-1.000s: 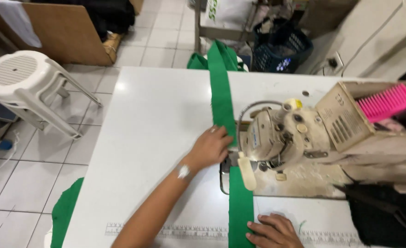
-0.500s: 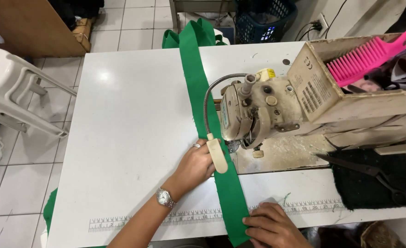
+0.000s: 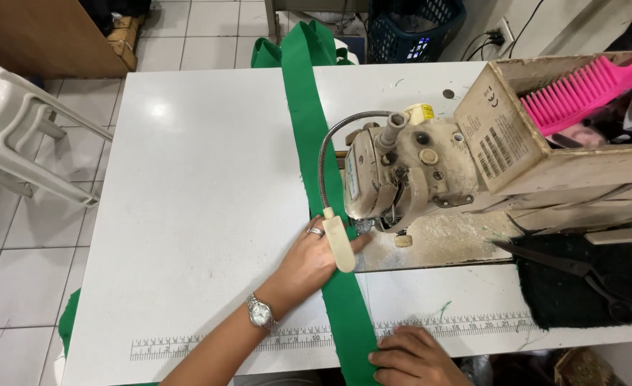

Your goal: Folding the edges of long green fabric strips and sewing them using an industrial sewing machine.

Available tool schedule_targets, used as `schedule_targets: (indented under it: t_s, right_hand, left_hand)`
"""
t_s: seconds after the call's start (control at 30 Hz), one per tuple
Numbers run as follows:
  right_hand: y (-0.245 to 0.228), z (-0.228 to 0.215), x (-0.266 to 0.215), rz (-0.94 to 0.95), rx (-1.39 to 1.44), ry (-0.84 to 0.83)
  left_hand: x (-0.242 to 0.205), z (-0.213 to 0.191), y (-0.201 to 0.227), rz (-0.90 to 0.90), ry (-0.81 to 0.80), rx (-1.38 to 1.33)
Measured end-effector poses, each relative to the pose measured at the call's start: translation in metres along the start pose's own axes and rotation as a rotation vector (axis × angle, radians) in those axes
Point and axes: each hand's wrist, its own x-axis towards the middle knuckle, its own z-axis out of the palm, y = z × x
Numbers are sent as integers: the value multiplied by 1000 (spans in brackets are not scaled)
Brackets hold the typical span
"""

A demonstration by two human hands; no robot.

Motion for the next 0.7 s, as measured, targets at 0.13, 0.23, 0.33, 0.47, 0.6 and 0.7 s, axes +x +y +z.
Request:
schedule_targets:
  t_s: [0.13,0.23,0.33,0.47,0.6,0.7]
  right_hand:
    - [0,0,-4,14,68,0]
    - [8,4,-14,0,88,-37]
    - [10,8,-16,-4,71,-5]
    - [10,10,-17,27,74,-8]
    - [9,8,-13,14,50,-11]
    - [9,8,-10,14,39,-1]
  left_hand:
    - [1,-8,0,98,44,-14]
    - [-7,2,-8,80,52,-44]
    - [-4,-4,-7,107,81,-68]
    - [0,-3,-9,111,74,-115]
    - [-2,10,-22,62,-12,-26]
    - [-1,13,-33,36,-56,-2]
